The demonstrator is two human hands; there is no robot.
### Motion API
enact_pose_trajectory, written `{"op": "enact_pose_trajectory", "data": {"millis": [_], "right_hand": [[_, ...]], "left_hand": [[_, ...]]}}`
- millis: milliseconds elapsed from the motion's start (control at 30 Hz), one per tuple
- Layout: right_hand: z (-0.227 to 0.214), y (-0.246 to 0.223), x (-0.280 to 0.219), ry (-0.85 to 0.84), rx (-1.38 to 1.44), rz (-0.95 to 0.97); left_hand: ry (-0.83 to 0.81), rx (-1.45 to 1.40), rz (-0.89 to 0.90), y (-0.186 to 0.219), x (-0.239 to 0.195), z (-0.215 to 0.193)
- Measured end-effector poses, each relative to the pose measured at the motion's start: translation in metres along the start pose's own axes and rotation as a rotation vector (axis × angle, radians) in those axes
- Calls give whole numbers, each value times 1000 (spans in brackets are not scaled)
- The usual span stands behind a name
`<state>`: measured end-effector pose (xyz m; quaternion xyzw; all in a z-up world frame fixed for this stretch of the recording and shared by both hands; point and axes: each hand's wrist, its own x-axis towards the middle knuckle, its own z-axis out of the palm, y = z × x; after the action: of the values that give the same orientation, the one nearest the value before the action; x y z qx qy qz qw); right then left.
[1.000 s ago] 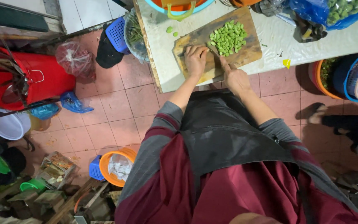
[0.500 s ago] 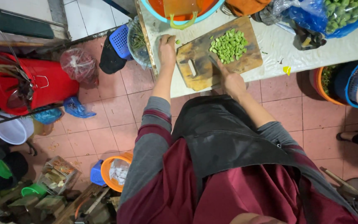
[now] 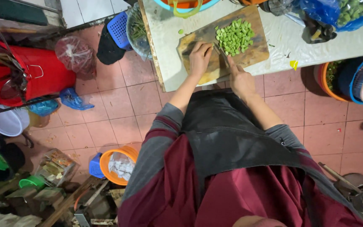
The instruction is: Cutting green beans on a wooden cutting board in a kitchen setting.
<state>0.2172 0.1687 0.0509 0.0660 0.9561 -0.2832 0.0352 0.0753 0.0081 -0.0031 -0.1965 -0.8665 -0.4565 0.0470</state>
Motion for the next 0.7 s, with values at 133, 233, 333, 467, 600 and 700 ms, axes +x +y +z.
{"op": "enact_pose_trajectory", "data": {"millis": [133, 233, 333, 467, 600, 700], "right_hand": [[4, -1, 4, 74, -28, -85], [7, 0, 6, 10, -75, -44], [12, 2, 7, -1, -85, -45], [24, 10, 12, 34, -12, -74], [4, -1, 18, -71, 23, 28], [-1, -3, 9, 16, 15, -54]], "left_hand": [[-4, -15, -9, 3, 6, -5], [-17, -46, -38, 0, 7, -3], [2, -65, -25, -5, 6, -1], [8, -89, 0, -4, 6, -2], [12, -139, -49, -5, 7, -1], [32, -126, -32, -10, 6, 2]]}}
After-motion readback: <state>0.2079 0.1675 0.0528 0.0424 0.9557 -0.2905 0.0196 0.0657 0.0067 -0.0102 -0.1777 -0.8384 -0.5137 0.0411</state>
